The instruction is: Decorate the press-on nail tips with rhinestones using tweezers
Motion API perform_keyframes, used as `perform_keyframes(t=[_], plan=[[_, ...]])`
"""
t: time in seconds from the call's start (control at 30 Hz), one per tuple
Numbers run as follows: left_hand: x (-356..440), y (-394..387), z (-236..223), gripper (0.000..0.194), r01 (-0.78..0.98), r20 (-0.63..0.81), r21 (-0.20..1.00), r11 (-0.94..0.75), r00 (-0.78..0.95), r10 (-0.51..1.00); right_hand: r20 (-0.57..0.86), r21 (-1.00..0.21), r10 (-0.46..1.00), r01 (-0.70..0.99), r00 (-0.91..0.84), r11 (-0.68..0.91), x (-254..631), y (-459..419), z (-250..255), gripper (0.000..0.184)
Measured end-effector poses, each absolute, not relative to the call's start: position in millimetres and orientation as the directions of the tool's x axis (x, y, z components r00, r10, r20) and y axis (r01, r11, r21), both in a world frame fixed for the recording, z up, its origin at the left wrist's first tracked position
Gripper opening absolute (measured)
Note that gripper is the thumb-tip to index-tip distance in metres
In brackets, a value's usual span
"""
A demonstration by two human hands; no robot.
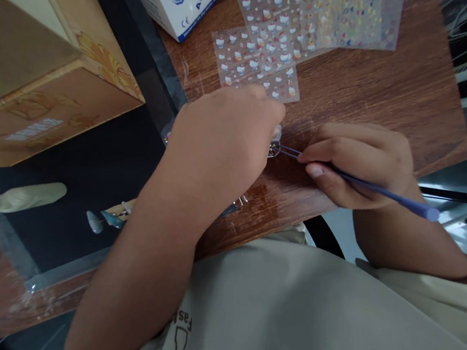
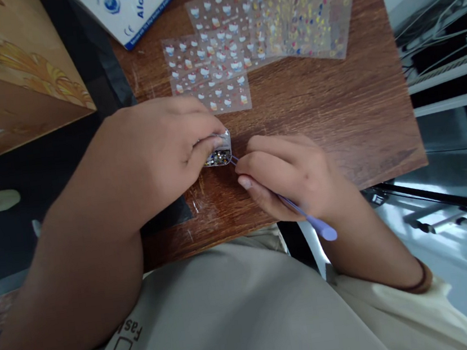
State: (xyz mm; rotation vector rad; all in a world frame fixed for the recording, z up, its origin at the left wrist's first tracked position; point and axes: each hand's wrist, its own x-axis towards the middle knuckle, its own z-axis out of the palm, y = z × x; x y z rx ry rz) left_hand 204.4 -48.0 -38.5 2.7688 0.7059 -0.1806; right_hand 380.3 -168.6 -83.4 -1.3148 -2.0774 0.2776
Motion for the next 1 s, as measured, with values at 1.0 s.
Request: perform_keyframes(t=[1.0], plan=[[205.6,-47.5,-38.7,0.028,0.493,-0.204,0.24,-0.836,0.868,0.453,0.468,-0.295,0.784,0.764,-0.407,0.573,381.0,-170.2,-86.0,0.006]])
